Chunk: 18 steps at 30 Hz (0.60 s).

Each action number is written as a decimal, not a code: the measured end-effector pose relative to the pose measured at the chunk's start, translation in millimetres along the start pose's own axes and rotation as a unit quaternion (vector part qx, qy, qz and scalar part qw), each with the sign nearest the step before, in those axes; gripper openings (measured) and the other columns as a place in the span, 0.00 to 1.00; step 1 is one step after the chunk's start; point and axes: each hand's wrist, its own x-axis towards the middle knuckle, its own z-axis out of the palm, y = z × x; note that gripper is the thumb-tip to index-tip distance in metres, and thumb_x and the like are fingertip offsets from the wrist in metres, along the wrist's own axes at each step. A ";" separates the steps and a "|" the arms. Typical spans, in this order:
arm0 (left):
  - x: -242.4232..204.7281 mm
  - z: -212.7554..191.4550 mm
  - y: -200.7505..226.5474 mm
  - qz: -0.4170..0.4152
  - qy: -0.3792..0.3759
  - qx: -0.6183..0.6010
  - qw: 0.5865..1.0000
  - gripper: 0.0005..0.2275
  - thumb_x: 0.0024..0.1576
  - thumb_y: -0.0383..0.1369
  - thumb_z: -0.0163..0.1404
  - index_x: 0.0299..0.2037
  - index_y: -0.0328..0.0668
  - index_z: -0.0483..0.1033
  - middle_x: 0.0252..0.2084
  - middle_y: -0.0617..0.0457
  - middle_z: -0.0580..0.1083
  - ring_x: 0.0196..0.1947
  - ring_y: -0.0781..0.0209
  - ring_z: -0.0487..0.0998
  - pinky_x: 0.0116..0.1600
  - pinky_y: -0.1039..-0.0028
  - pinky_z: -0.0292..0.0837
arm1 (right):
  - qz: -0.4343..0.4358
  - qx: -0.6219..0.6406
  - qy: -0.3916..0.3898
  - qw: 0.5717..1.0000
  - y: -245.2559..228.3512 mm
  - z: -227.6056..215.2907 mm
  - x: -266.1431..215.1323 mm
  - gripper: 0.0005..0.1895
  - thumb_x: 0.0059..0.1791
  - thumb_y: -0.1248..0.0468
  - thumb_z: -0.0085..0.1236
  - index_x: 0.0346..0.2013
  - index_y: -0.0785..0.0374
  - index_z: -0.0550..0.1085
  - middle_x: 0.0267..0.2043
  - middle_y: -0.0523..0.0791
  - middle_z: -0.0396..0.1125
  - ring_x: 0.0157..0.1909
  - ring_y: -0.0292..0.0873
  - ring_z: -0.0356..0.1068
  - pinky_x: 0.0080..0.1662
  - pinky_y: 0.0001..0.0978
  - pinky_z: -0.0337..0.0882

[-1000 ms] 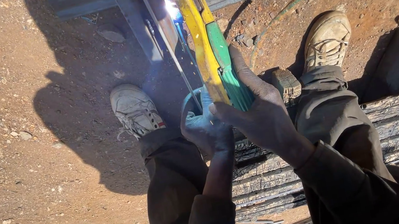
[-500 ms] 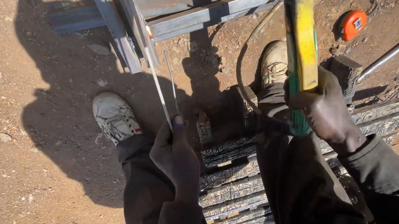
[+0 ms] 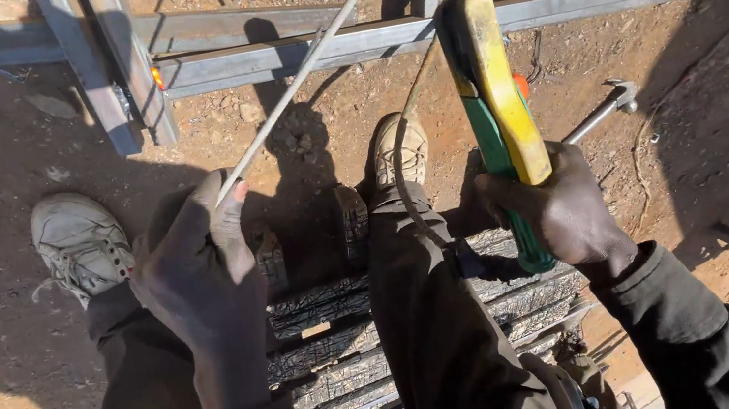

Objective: Welding metal bars together to construct a rectangular frame on the ground.

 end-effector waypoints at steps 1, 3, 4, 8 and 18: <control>0.6 -3.1 -3.2 -0.002 -0.004 -0.016 1.000 0.06 0.63 0.35 0.64 0.47 0.45 0.86 0.36 0.44 0.79 0.33 0.34 0.78 0.42 0.54 0.71 | 0.003 -0.011 0.013 1.000 5.5 -16.0 1.3 0.10 0.47 0.68 0.65 0.26 0.72 0.74 0.14 0.53 0.66 0.16 0.47 0.69 0.28 0.37 0.69; -0.9 -8.0 -10.6 0.098 -0.064 0.142 0.983 0.16 0.67 0.29 0.68 0.27 0.46 0.78 0.26 0.52 0.64 0.24 0.49 0.59 0.39 0.60 0.54 | 0.072 0.067 0.024 0.995 14.7 -50.4 3.0 0.10 0.45 0.66 0.67 0.26 0.66 0.73 0.20 0.47 0.67 0.19 0.42 0.68 0.23 0.33 0.71; -2.1 -5.0 -12.3 0.094 -0.068 0.130 0.985 0.16 0.67 0.29 0.68 0.27 0.46 0.78 0.26 0.52 0.64 0.24 0.49 0.59 0.39 0.60 0.54 | 0.076 0.058 0.032 0.995 10.2 -63.1 2.5 0.10 0.45 0.66 0.67 0.26 0.66 0.73 0.20 0.47 0.67 0.19 0.42 0.68 0.23 0.33 0.71; -15.2 8.5 -33.5 0.151 -0.084 0.176 0.969 0.05 0.67 0.25 0.67 0.40 0.48 0.87 0.34 0.52 0.74 0.30 0.50 0.73 0.39 0.62 0.62 | 0.000 -0.078 -0.038 0.996 -6.8 -96.9 2.5 0.09 0.47 0.64 0.65 0.28 0.65 0.72 0.20 0.47 0.69 0.18 0.39 0.66 0.24 0.30 0.69; -26.6 19.5 -36.9 0.057 -0.144 0.126 0.980 0.23 0.39 0.23 0.59 0.15 0.42 0.48 0.19 0.54 0.55 0.21 0.62 0.49 0.29 0.66 0.38 | 0.026 -0.182 -0.063 0.981 5.7 -120.9 7.7 0.13 0.46 0.65 0.68 0.23 0.65 0.72 0.18 0.43 0.64 0.19 0.36 0.62 0.23 0.29 0.62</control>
